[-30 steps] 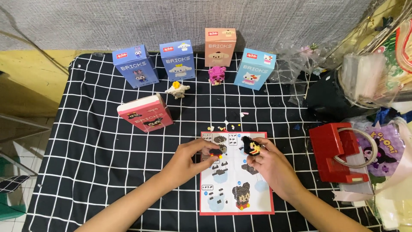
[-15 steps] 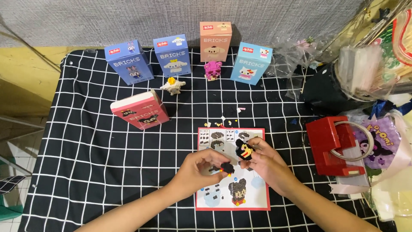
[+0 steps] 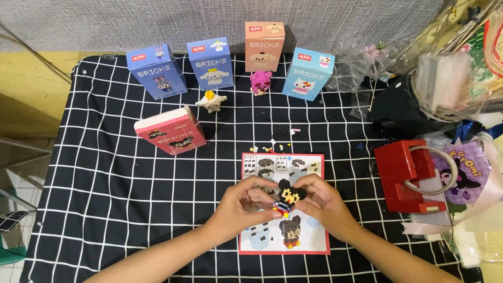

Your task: The person assembles a Mickey Mouse figure using small plastic bricks, following a printed instruction sheet. They pick up individual bricks and attach them to the growing structure, occasionally comparing the build to the instructions and the product box.

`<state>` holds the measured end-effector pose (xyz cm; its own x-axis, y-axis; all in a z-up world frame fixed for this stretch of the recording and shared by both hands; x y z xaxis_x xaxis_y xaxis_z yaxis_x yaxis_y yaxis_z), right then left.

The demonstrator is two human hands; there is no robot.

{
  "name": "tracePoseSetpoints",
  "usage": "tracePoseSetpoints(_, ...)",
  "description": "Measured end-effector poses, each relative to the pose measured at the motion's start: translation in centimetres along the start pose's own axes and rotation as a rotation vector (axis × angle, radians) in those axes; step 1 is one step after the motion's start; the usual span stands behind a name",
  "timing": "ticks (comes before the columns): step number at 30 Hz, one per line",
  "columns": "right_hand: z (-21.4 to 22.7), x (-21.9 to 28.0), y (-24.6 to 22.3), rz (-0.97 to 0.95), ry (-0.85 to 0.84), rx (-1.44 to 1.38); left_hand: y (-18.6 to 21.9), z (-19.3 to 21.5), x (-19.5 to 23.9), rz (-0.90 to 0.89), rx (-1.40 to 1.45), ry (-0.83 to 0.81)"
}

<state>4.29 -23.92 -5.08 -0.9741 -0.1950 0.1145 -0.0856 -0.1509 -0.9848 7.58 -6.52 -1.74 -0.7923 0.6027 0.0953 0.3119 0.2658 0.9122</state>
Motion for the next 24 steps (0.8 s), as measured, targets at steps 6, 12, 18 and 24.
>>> tracePoseSetpoints(6,-0.2,0.1,-1.1,0.082,0.007,0.042,-0.5,0.3,0.1,0.038,0.043,0.045)
tracePoseSetpoints(12,-0.3,0.3,-1.3,0.063,0.031,0.079,-0.3,0.1,0.2,0.079,0.010,0.058)
tracePoseSetpoints(18,-0.6,0.3,-1.4,0.080,0.009,0.040,-0.5,0.0,0.3,0.101,0.015,0.054)
tracePoseSetpoints(24,-0.3,0.4,-0.9,0.072,0.026,0.064,-0.4,0.1,0.2,0.100,-0.004,0.068)
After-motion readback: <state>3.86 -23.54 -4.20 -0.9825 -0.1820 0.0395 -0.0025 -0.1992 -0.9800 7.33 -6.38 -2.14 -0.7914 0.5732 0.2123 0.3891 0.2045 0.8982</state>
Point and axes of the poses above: each hand's wrist, its own x-axis away from the middle knuckle, its own z-axis out of the back of the hand, y = z × x, the point moved 9 cm from there along -x, towards the middle knuckle, and after that the axes turned 10 degrees about x, right-handed, at the moved point
